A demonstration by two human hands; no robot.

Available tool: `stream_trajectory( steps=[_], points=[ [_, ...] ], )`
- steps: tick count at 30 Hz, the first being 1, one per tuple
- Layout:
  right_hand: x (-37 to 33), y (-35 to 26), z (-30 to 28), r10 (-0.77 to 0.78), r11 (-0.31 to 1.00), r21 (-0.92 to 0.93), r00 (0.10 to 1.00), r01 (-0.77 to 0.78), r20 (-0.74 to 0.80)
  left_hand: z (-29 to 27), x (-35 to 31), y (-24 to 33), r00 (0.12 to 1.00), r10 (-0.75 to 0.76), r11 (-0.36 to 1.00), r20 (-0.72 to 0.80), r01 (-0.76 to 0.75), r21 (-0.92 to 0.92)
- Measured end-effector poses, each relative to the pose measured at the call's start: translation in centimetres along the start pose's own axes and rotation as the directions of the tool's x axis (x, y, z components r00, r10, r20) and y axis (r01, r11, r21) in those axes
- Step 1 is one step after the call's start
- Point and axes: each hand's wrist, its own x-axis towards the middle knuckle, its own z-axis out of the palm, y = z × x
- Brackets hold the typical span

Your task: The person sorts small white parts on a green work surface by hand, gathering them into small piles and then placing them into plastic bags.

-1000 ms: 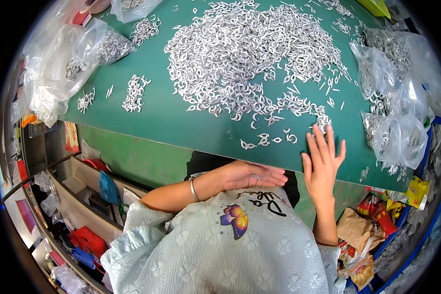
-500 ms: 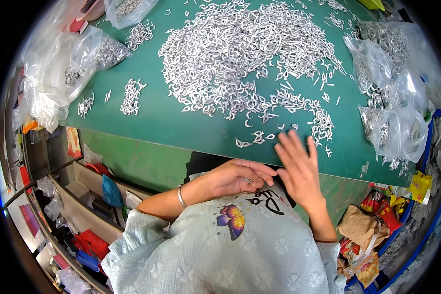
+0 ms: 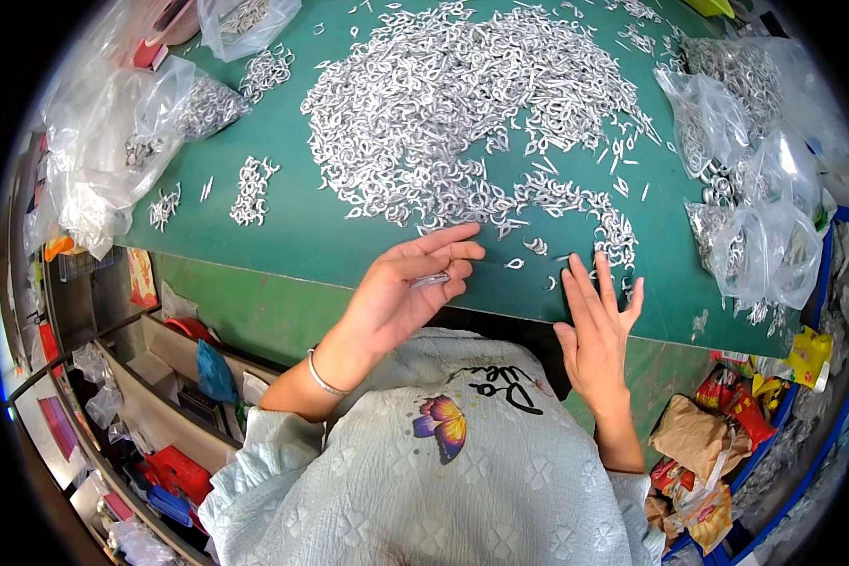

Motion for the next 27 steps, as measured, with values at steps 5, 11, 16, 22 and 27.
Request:
stream_trajectory(
  steps=[5, 11, 16, 22, 27],
  points=[
    [-0.9, 0.8, -0.1, 0.034, 0.999, 0.033, 0.992, -0.030, -0.118, 1.6, 0.1, -1.9, 0.988, -0.153, 0.951, -0.015, 0.152, 0.270],
    [-0.9, 1.2, -0.1, 0.127, 0.987, -0.096, 0.991, -0.131, -0.045, 3.1, 2.1, -4.4, 0.978, -0.193, 0.652, 0.075, 0.071, 0.755],
    [-1.5, 1.6, -0.4, 0.041, 0.999, -0.018, 0.998, -0.041, -0.041, 4.2, 2.5, -3.2, 0.992, -0.118, 0.794, -0.047, 0.122, 0.596],
    [-0.7, 0.9, -0.5, 0.017, 1.000, 0.012, 0.999, -0.016, -0.042, 3.5, 1.0, -2.2, 0.988, 0.093, 0.830, -0.127, -0.007, 0.557],
    [-0.8, -0.2, -0.4, -0.054, 0.996, 0.067, 0.997, 0.051, 0.052, 3.3, -0.3, -4.0, 0.897, -0.434, 0.847, -0.080, 0.437, 0.303]
  ],
)
